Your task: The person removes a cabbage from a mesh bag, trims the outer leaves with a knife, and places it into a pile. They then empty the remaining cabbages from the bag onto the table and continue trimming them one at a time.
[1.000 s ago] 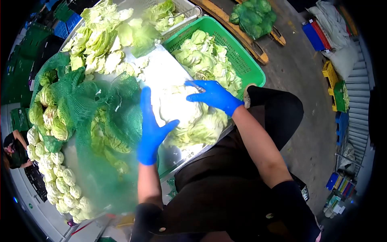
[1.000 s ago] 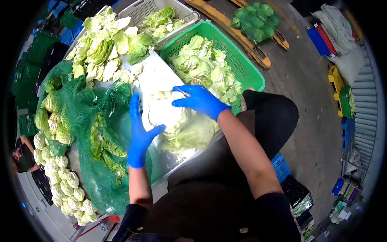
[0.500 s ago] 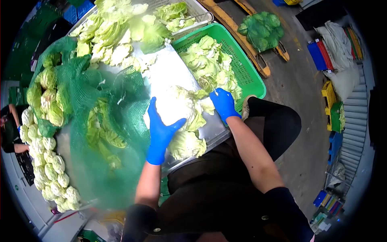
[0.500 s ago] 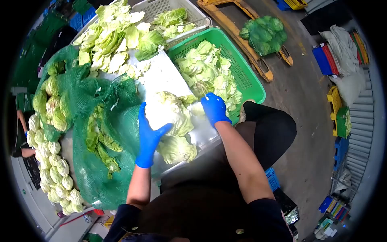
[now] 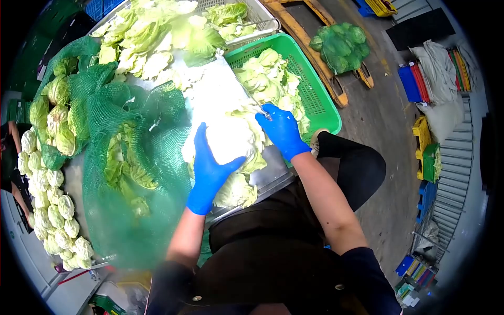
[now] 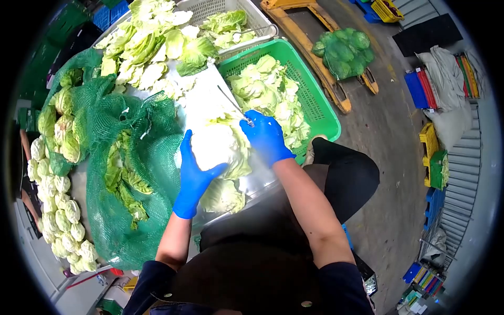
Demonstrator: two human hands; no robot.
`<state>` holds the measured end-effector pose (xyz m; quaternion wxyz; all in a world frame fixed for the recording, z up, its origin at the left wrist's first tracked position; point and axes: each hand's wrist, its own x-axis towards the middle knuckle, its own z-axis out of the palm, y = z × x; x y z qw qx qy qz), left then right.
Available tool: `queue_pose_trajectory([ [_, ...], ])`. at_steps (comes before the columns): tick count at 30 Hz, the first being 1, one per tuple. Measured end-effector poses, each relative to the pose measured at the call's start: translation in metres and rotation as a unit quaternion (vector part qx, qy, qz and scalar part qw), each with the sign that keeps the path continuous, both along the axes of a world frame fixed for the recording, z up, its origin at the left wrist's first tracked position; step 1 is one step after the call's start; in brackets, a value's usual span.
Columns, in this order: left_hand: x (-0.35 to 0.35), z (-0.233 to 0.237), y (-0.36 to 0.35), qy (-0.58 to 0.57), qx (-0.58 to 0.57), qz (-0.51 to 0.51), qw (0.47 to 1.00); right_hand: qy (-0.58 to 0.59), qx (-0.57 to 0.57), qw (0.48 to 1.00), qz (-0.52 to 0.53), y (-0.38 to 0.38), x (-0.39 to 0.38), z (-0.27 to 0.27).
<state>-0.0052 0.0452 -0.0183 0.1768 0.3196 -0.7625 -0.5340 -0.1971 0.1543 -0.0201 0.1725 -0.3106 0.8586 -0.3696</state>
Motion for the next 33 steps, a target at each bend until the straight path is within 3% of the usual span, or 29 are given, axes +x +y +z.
queue_pose_trajectory([
  [1,0.005,-0.001,-0.001,0.007,-0.002,-0.008,1.000,0.005,0.010,1.000,-0.009,0.001,0.001,0.001],
  [4,0.020,0.000,-0.008,0.020,-0.037,-0.065,0.997,-0.233,0.037,0.969,-0.074,0.032,-0.032,-0.100],
  [5,0.021,0.000,-0.012,0.024,-0.066,-0.101,0.992,-0.239,0.089,0.962,-0.096,0.033,-0.031,-0.095],
  [6,0.021,0.004,-0.011,0.024,-0.088,-0.132,0.987,-0.112,0.068,0.988,-0.082,0.027,-0.029,-0.080],
  [8,0.009,0.021,-0.016,-0.014,-0.115,-0.217,0.969,0.138,0.026,0.989,-0.053,0.019,-0.019,-0.041],
  [10,-0.013,0.036,-0.026,-0.018,-0.163,-0.327,0.931,0.080,-0.075,0.994,0.011,0.002,-0.018,0.035],
  [12,-0.024,0.060,-0.022,-0.047,-0.201,-0.266,0.941,-0.170,-0.011,0.979,0.109,0.009,-0.020,0.057],
  [14,-0.008,0.041,-0.015,0.003,-0.163,-0.116,0.980,-0.114,-0.019,0.971,0.210,0.028,-0.014,0.022],
  [15,0.001,0.034,-0.009,-0.005,-0.134,-0.053,0.989,-0.244,0.008,0.961,0.133,0.028,-0.013,0.026],
  [18,0.008,0.030,0.024,0.033,-0.093,-0.047,0.994,-0.324,-0.099,0.940,0.030,0.025,-0.002,0.019],
  [20,-0.006,0.021,0.046,-0.020,-0.148,-0.071,0.986,-0.268,-0.064,0.961,0.016,0.022,0.005,0.025],
  [22,-0.028,0.018,0.046,-0.084,-0.162,-0.014,0.983,-0.172,-0.026,0.985,0.021,0.028,0.021,0.026],
  [24,-0.028,0.008,0.023,-0.077,-0.154,-0.014,0.985,-0.072,0.025,0.995,0.067,0.041,0.031,0.030],
  [26,-0.026,0.004,0.001,-0.013,-0.096,-0.018,0.995,-0.003,-0.019,0.998,0.065,0.048,0.036,0.032],
  [28,-0.023,0.005,-0.009,-0.032,-0.021,-0.032,0.999,-0.002,0.100,0.993,0.060,0.045,0.033,0.047],
  [29,-0.025,0.007,-0.009,-0.037,-0.046,-0.032,0.998,-0.002,0.160,0.985,0.056,0.042,0.032,0.054],
  [32,-0.033,0.012,-0.002,-0.060,-0.097,-0.037,0.993,0.125,0.087,0.984,0.094,0.037,0.040,0.044],
  [33,-0.035,0.016,0.000,-0.072,-0.100,-0.035,0.992,0.102,0.132,0.981,0.095,0.033,0.041,0.047],
])
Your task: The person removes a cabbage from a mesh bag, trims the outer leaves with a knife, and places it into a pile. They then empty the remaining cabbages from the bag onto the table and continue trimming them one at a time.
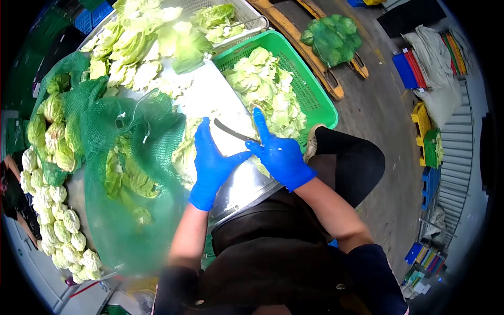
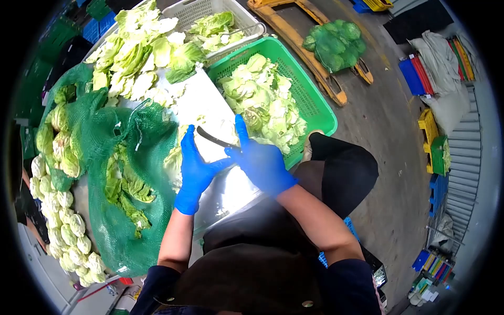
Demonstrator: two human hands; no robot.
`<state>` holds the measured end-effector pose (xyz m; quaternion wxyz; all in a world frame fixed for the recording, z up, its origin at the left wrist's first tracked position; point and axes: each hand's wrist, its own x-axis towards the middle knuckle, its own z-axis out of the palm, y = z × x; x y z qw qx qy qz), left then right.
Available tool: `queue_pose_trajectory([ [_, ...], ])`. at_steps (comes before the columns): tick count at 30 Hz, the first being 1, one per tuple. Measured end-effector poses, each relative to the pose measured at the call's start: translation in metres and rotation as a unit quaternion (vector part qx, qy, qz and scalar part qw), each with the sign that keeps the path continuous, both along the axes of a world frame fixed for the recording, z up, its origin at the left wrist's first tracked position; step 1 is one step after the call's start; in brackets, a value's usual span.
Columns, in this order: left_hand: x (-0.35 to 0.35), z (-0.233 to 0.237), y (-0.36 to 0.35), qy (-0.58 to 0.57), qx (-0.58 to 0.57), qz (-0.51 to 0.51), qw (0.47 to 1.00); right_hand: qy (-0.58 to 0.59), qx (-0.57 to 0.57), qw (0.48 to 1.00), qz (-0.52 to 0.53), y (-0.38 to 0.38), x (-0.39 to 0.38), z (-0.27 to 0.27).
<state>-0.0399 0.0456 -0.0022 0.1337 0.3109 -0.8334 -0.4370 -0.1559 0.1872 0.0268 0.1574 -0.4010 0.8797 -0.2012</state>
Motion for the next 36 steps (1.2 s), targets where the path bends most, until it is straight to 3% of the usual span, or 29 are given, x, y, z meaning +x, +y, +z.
queue_pose_trajectory([
  [4,-0.001,-0.004,0.005,-0.008,-0.002,0.011,1.000,0.020,-0.021,0.999,0.043,-0.014,-0.016,-0.014],
  [6,-0.003,-0.001,0.003,0.002,0.055,0.029,0.998,0.119,-0.086,0.986,0.083,-0.023,-0.033,-0.030],
  [8,0.002,0.005,0.021,-0.022,-0.025,-0.013,0.999,0.037,0.003,0.999,0.025,-0.037,-0.069,-0.031],
  [9,0.004,0.007,0.030,-0.031,-0.070,-0.034,0.996,-0.092,0.119,0.987,-0.056,-0.050,-0.089,-0.017],
  [10,0.008,0.006,0.039,-0.041,-0.094,-0.043,0.994,-0.152,0.081,0.984,-0.044,-0.050,-0.092,-0.014],
  [13,0.018,-0.001,0.046,-0.003,-0.095,-0.015,0.995,-0.015,-0.061,0.996,-0.062,-0.054,-0.068,-0.035],
  [15,0.035,-0.010,0.043,0.038,-0.038,0.010,0.998,-0.055,-0.082,0.987,-0.127,-0.054,-0.081,-0.058],
  [17,0.045,-0.020,0.037,0.093,0.026,0.032,0.995,-0.058,0.051,0.994,-0.075,-0.047,-0.084,-0.067],
  [20,0.034,-0.018,0.038,0.135,0.138,0.132,0.972,-0.047,-0.024,0.991,-0.121,-0.041,-0.043,-0.034],
  [22,0.031,-0.016,0.033,0.146,0.191,0.161,0.957,-0.194,-0.134,0.963,-0.132,-0.024,-0.008,-0.023],
  [23,0.033,-0.016,0.027,0.128,0.156,0.127,0.971,-0.257,-0.188,0.939,-0.132,-0.019,0.001,-0.032],
  [25,0.043,-0.008,0.013,0.087,0.082,0.055,0.991,-0.299,-0.132,0.937,-0.126,-0.019,-0.003,-0.022],
  [26,0.039,0.006,-0.001,0.088,-0.064,0.007,0.994,-0.319,-0.104,0.934,-0.124,-0.019,-0.005,-0.018],
  [29,0.023,0.016,-0.050,0.041,-0.142,-0.101,0.984,-0.303,-0.131,0.940,-0.084,-0.023,-0.026,-0.022],
  [30,0.015,-0.001,-0.061,0.097,-0.010,-0.105,0.990,-0.293,-0.156,0.942,-0.057,-0.022,-0.031,-0.027],
  [33,0.000,-0.014,-0.058,0.071,0.124,-0.169,0.975,-0.232,-0.103,0.967,-0.029,-0.010,-0.046,-0.023],
  [34,-0.001,-0.012,-0.047,0.046,-0.002,-0.131,0.990,-0.119,-0.096,0.988,-0.017,-0.003,-0.046,-0.028],
  [36,-0.010,-0.002,-0.023,-0.011,-0.022,-0.083,0.996,-0.078,-0.018,0.994,-0.072,-0.001,-0.037,-0.011],
])
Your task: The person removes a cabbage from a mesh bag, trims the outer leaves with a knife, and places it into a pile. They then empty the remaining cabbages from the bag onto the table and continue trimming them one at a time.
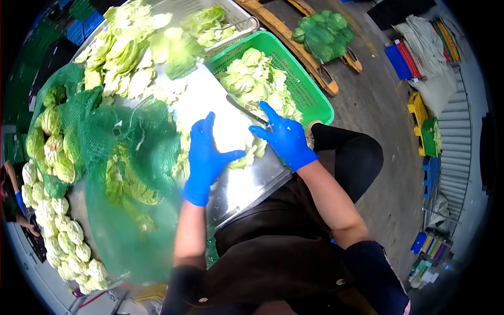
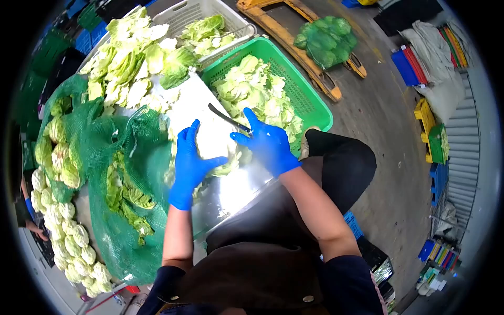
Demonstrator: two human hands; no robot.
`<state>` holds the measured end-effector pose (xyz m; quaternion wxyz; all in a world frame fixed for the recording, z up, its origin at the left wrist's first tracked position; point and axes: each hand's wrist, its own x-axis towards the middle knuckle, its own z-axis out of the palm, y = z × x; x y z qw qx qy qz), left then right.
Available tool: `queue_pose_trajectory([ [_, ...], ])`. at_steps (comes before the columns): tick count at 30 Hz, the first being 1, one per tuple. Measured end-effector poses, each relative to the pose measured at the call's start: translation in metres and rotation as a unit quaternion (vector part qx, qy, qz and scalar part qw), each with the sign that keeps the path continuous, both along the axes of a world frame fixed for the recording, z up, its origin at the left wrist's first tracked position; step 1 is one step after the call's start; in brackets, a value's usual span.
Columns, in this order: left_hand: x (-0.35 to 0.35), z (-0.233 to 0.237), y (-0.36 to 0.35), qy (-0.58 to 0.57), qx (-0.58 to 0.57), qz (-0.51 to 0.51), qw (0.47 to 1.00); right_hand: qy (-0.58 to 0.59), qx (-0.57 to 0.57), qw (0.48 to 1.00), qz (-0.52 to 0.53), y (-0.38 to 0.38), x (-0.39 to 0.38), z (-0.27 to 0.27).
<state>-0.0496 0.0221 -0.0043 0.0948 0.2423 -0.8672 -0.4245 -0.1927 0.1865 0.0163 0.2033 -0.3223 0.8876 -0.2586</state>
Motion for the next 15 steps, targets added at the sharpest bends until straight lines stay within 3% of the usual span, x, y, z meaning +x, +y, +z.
queue_pose_trajectory([
  [1,-0.004,0.010,0.009,-0.043,-0.019,0.010,0.999,0.015,0.046,0.999,-0.025,0.004,0.007,0.006],
  [2,-0.007,0.011,0.018,-0.061,-0.032,0.019,0.997,0.085,0.001,0.996,-0.011,0.008,0.017,0.000],
  [3,-0.010,0.012,0.025,-0.077,-0.047,0.030,0.995,0.112,0.026,0.993,0.007,0.014,0.026,0.000],
  [4,-0.013,0.012,0.029,-0.092,-0.065,0.043,0.993,0.095,0.035,0.995,0.016,0.017,0.032,0.002],
  [8,-0.016,0.000,0.036,0.011,-0.106,0.051,0.993,0.086,0.082,0.992,0.030,0.011,0.043,0.006],
  [12,-0.015,-0.002,0.037,0.007,-0.093,0.030,0.995,0.131,-0.020,0.991,0.021,0.002,0.032,-0.012],
  [15,-0.013,0.000,0.051,0.009,-0.102,0.042,0.994,0.194,0.030,0.980,0.021,-0.005,-0.012,-0.046],
])
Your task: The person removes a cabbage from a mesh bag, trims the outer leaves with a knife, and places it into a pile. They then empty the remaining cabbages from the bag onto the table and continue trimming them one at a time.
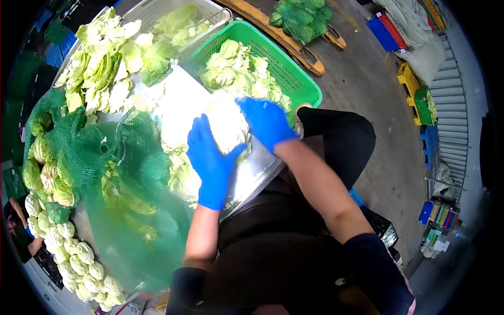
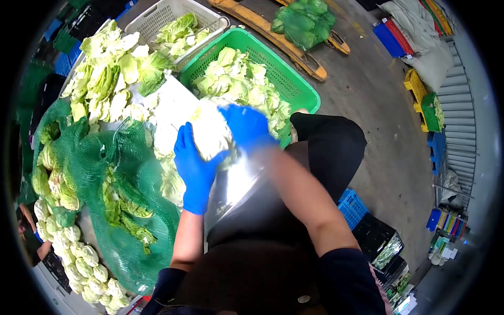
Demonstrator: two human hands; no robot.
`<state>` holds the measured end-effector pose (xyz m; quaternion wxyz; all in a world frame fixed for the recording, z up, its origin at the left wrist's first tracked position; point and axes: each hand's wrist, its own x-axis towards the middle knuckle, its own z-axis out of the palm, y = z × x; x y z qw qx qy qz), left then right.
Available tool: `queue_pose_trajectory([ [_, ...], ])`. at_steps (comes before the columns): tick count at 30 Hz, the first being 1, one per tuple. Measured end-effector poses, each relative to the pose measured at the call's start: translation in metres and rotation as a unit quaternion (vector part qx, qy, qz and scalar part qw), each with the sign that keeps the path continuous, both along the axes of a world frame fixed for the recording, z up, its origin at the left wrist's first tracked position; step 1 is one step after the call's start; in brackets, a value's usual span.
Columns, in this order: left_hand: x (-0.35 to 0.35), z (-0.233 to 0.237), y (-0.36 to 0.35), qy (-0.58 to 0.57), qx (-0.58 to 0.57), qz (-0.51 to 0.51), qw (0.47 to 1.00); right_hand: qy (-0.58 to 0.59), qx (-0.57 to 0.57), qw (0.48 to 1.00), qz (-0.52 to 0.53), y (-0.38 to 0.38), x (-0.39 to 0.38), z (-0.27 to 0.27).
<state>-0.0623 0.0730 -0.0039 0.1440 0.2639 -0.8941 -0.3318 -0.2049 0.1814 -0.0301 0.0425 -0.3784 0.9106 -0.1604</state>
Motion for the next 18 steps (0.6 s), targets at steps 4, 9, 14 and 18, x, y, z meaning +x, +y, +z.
queue_pose_trajectory([
  [4,0.018,0.002,0.016,0.021,-0.015,0.004,1.000,-0.259,-0.028,0.964,-0.057,-0.009,-0.029,-0.001],
  [9,0.071,-0.020,0.008,0.072,0.095,0.045,0.992,-0.348,-0.219,0.887,-0.211,-0.025,-0.025,-0.080],
  [14,0.082,-0.028,0.011,0.087,0.116,0.065,0.987,-0.250,-0.088,0.944,-0.198,-0.029,0.013,0.007],
  [18,0.065,-0.012,0.003,0.073,0.093,0.050,0.992,-0.272,-0.045,0.960,-0.056,-0.008,0.062,0.053],
])
